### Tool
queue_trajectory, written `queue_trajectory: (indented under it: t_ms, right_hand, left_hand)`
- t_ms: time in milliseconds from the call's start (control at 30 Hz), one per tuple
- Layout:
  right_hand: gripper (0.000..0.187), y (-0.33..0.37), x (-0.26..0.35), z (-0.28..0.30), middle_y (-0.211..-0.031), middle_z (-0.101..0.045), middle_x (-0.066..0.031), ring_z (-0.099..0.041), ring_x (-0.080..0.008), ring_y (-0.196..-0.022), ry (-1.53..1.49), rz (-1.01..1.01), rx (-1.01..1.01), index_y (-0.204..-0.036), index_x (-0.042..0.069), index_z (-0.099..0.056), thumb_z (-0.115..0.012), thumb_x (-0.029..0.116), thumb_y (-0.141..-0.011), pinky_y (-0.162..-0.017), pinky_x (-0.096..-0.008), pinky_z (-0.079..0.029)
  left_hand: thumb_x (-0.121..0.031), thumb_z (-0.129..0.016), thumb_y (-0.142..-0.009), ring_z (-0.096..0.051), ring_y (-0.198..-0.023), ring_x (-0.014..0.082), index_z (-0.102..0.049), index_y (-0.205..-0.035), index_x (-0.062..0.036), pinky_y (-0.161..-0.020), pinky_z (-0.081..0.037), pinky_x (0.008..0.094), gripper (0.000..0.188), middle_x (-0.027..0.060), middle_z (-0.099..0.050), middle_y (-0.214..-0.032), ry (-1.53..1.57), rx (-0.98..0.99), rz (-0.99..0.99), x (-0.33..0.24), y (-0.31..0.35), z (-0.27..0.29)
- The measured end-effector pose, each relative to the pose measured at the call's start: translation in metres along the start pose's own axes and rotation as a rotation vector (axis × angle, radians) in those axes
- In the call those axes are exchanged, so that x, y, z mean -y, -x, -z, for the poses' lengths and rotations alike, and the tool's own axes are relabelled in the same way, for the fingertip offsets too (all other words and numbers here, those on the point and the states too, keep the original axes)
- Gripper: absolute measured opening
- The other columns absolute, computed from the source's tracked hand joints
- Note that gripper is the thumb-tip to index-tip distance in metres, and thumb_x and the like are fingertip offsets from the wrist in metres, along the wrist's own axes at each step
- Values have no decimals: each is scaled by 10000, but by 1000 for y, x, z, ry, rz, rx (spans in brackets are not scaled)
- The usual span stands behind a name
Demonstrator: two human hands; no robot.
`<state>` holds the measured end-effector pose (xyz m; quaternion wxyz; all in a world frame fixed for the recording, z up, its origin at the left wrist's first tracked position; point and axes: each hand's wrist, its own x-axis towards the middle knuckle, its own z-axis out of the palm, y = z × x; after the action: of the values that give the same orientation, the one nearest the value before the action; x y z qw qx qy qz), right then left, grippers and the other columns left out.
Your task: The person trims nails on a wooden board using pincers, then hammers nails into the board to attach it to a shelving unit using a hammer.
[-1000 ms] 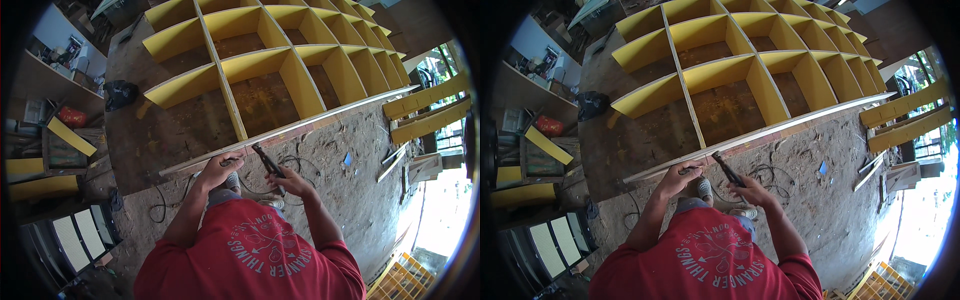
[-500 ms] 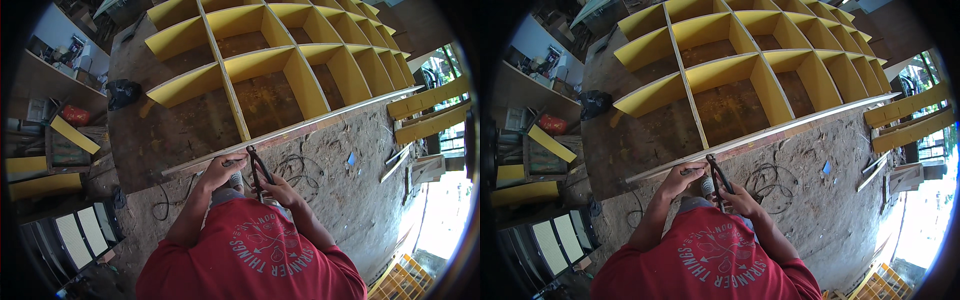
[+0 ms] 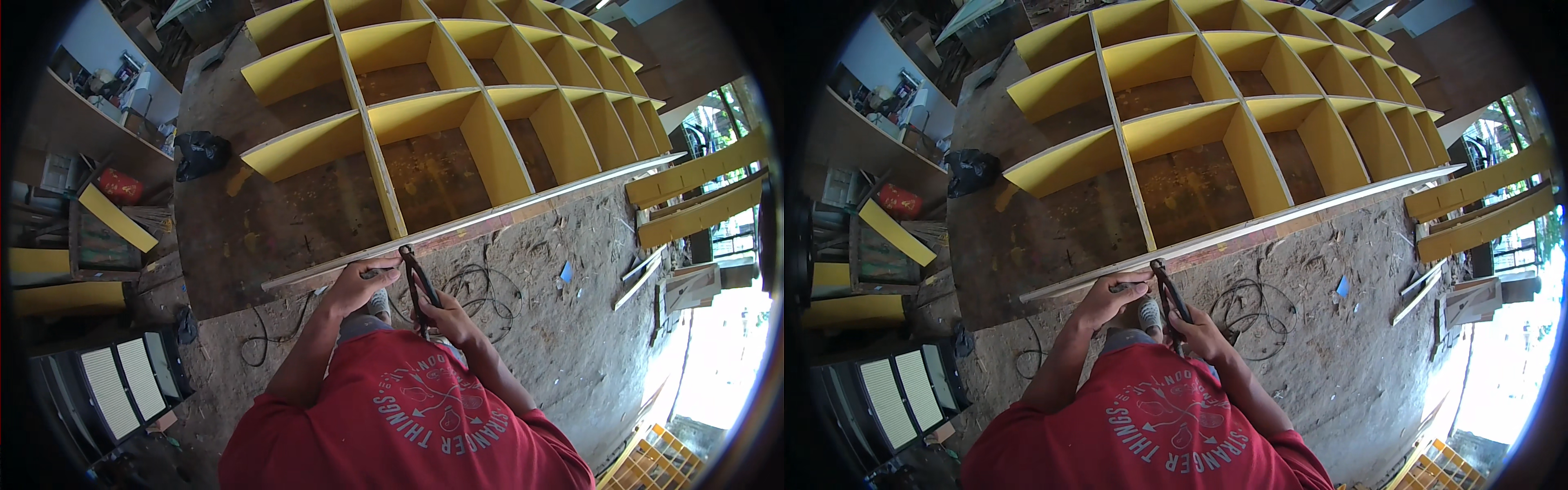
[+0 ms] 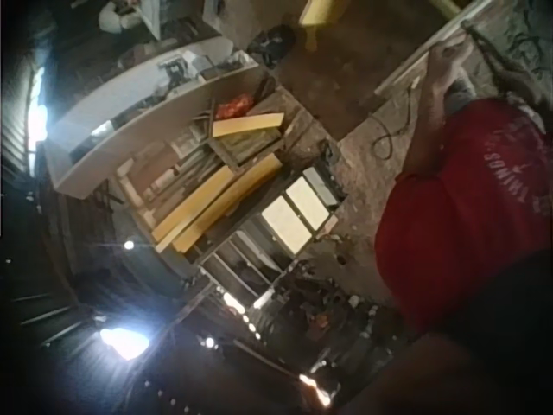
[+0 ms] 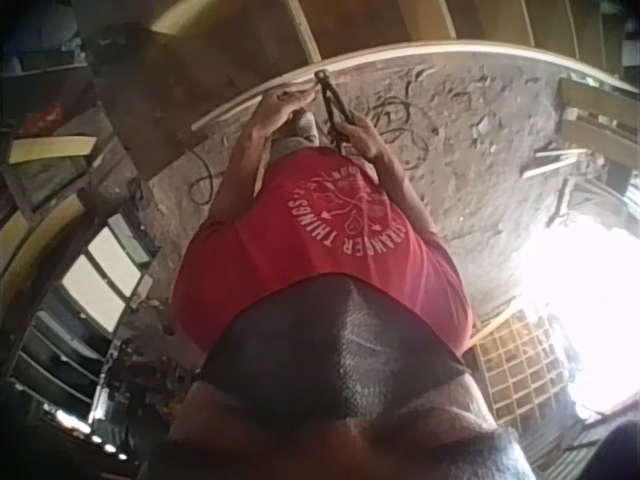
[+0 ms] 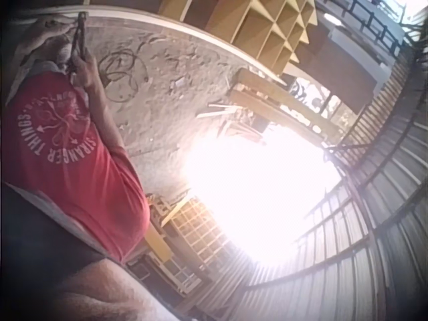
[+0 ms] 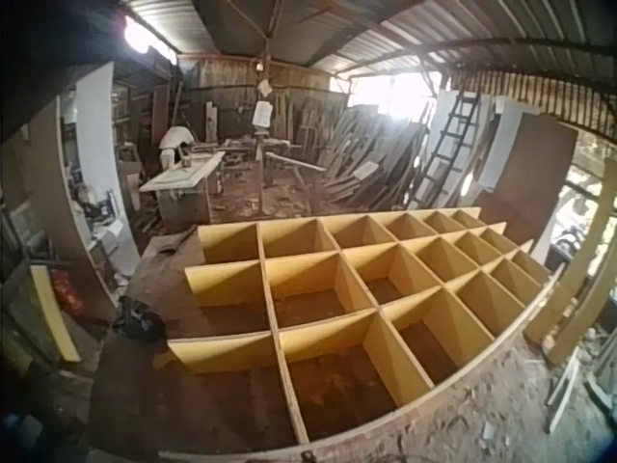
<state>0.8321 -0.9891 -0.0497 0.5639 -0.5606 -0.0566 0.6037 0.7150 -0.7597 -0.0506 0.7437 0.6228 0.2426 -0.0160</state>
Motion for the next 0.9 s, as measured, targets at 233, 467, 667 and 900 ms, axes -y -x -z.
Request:
queue_trajectory:
  t_ms: [233,467,667,900]
  right_hand:
    - [195,-7,-7,6,-890,-655,-17,-635,-109,-782,41,38,-7,-1119,47,-615,-592,240,-1114,-721,-297,-526]
    - [195,-9,-5,23,-897,-673,-30,-643,-115,-776,66,48,80,-1071,56,-611,-592,247,-1109,-701,-289,-519]
    - [230,-7,-9,15,-915,-685,-30,-652,-123,-771,88,34,33,-1107,47,-629,-584,272,-1119,-712,-291,-529]
    - [231,-6,-7,9,-897,-676,-32,-652,-128,-774,85,56,4,-1116,30,-628,-602,260,-1112,-696,-315,-542]
  left_hand:
    - [-349,-739,-1025,-578,-784,25,-722,-1373,-62,-632,-446,213,451,58,-744,-1300,-5,17,-48,-3,0,-1]
    - [-337,-724,-1039,-535,-752,22,-715,-1383,-60,-619,-433,215,441,17,-761,-1125,27,15,-27,-4,3,-2]
    - [-288,-742,-1031,-604,-1360,218,-705,-1365,-1,-1172,-439,343,442,146,-677,-1444,33,35,51,-16,5,0]
    - [-302,-734,-1034,-586,-1384,221,-710,-1355,0,-1199,-409,351,442,152,-673,-1450,6,41,16,-8,3,2]
